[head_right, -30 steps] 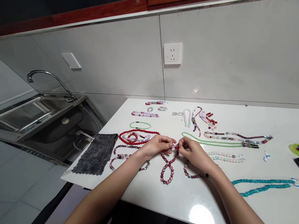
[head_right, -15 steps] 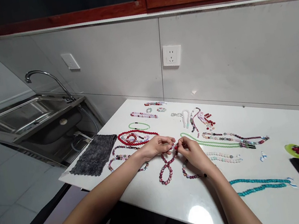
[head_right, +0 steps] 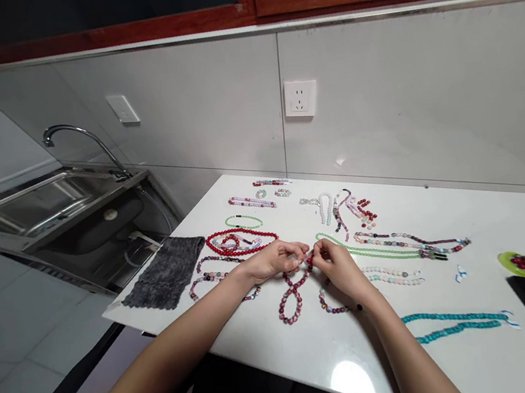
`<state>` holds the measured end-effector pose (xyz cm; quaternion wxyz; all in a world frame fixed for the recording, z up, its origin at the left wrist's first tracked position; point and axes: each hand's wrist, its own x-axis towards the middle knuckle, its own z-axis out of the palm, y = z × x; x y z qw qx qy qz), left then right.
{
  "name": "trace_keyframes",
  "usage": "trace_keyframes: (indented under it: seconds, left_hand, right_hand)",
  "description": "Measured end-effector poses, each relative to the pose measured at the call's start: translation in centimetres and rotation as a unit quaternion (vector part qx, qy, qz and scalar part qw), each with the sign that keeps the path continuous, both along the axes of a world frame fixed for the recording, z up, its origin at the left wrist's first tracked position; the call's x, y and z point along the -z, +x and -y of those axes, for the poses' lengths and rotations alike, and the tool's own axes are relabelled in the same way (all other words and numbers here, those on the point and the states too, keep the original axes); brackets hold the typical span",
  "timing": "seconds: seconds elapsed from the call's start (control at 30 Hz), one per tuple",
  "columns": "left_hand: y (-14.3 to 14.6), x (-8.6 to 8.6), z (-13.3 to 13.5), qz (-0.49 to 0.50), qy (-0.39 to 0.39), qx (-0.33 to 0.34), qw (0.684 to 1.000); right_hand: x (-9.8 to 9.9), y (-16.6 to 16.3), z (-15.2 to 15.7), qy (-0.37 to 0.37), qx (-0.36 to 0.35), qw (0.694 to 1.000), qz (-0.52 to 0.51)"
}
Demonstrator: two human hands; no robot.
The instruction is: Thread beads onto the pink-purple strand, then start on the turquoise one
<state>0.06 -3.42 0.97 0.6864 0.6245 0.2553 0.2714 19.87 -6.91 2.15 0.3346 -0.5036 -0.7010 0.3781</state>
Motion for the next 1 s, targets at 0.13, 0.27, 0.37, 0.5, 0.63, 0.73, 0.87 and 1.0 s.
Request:
trace_keyframes:
  seconds: [0.13,0.27,0.37,0.5,0.63,0.73,0.87,1.0]
  left_hand:
    - [0.1,-0.2,0.2,-0.001,-0.007,0.012,1.000]
    - [0.2,-0.5,0.3,0.000,-0.006,0.019,1.000]
    - [0.2,-0.5,0.3,-0.004,-0.010,0.019,1.000]
    - [0.3,-0.4,0.3,-0.012,-0.010,0.032,0.999]
    - [0.3,-0.3,0.3,-0.008,-0.007,0.039,0.999]
    - [0.3,-0.3,0.4,0.002,-0.004,0.049,0.999]
    - [0.3,-0.3,0.5,0.003,-0.005,0.050,0.999]
    - [0.3,-0.3,0.5,0.002,-0.016,0.054,0.998]
  right_hand:
    - [0.4,0.1,-0.1,0.017,0.009,1.000,0.000]
    - [0.7,0.1,-0.3,0.029,0.016,0.999,0.011]
    - [0.7,0.1,-0.3,0.034,0.021,0.999,0.022]
    - [0.7,0.1,-0.3,0.037,0.025,0.999,0.028]
    - [0.9,0.1,-0.4,0.035,0.026,0.999,0.028]
    - [1.1,0.1,-0.6,0.041,0.028,0.998,0.029]
    - [1.3,0.1,-0.6,0.042,0.035,0.998,0.033]
    - [1.2,0.0,-0.5,0.044,0.039,0.998,0.039]
